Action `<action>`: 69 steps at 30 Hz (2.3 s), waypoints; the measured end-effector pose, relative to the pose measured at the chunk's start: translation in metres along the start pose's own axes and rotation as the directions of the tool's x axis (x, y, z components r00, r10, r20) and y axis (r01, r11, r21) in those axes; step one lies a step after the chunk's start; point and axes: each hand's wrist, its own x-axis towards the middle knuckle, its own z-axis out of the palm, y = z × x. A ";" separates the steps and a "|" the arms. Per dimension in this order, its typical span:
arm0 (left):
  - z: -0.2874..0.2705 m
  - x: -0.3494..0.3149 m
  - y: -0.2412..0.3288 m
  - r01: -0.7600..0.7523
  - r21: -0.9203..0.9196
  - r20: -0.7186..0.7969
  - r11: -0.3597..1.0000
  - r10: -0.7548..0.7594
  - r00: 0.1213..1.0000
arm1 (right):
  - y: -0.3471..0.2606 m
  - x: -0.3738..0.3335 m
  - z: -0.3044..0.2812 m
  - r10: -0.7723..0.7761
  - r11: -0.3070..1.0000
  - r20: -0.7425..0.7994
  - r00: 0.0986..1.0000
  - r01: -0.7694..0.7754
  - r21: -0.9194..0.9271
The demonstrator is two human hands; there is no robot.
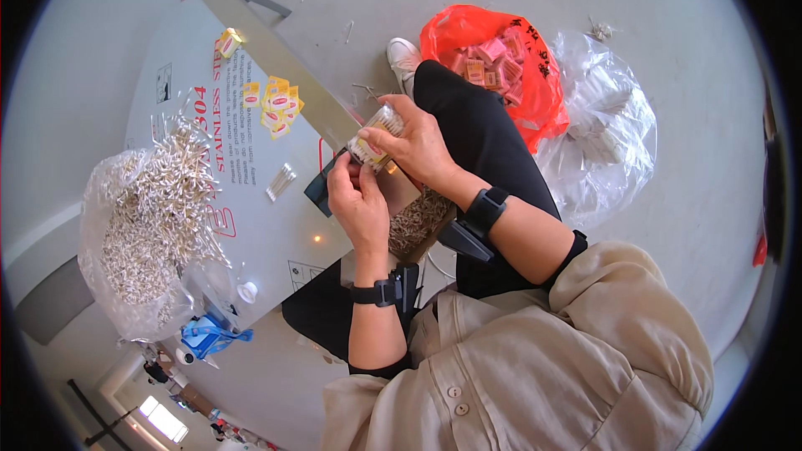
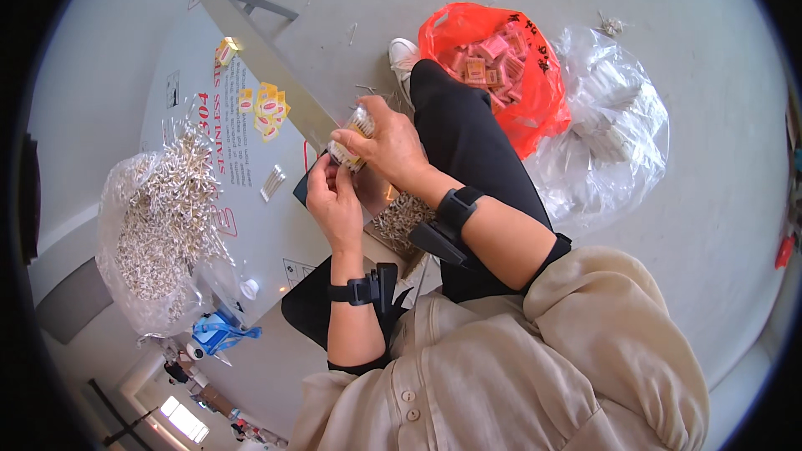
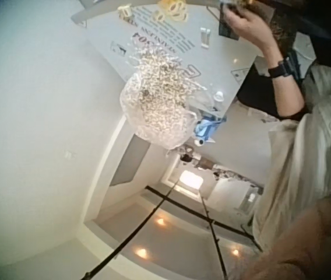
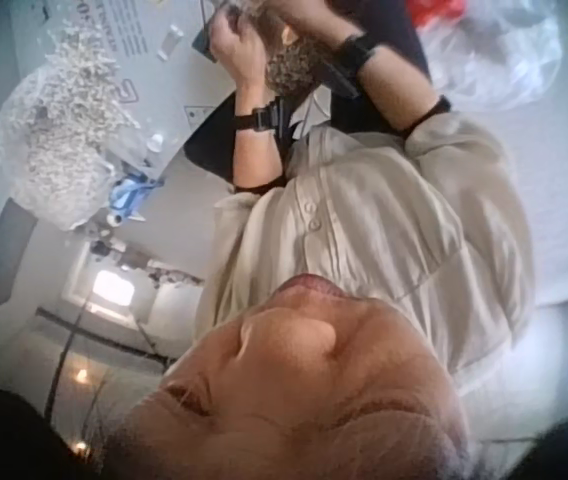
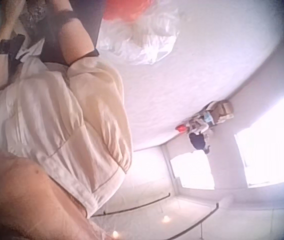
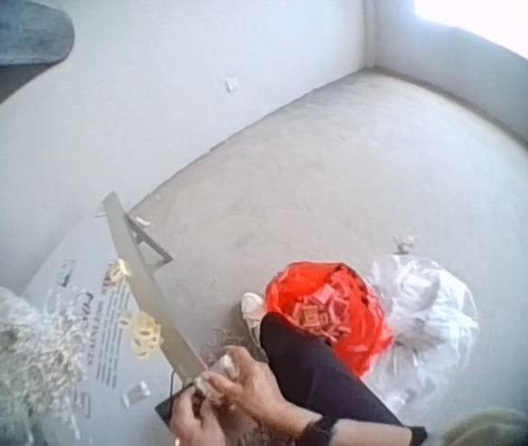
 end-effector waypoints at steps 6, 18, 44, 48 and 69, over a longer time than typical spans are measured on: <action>0.010 0.014 0.002 0.001 -0.037 -0.025 0.999 -0.002 1.000 | 0.012 0.010 0.008 -0.064 0.997 -0.129 0.990 0.070 0.040; -0.014 0.018 0.059 -0.346 -0.224 -0.029 0.911 0.349 0.937 | -0.014 0.014 -0.082 0.278 0.642 0.258 0.925 -0.378 0.667; -0.061 -0.052 -0.027 -0.400 -0.056 -0.299 0.915 0.366 0.881 | -0.016 -0.077 0.014 -0.202 0.968 0.299 0.932 0.143 0.207; -0.065 -0.046 -0.021 -0.446 -0.008 -0.271 0.895 0.428 0.862 | -0.032 -0.077 0.009 -0.431 0.902 0.327 0.841 0.407 0.141; -0.082 -0.042 -0.008 -0.550 0.165 -0.227 0.819 0.574 0.787 | -0.047 -0.063 0.013 -0.744 0.363 0.483 0.462 0.886 -0.289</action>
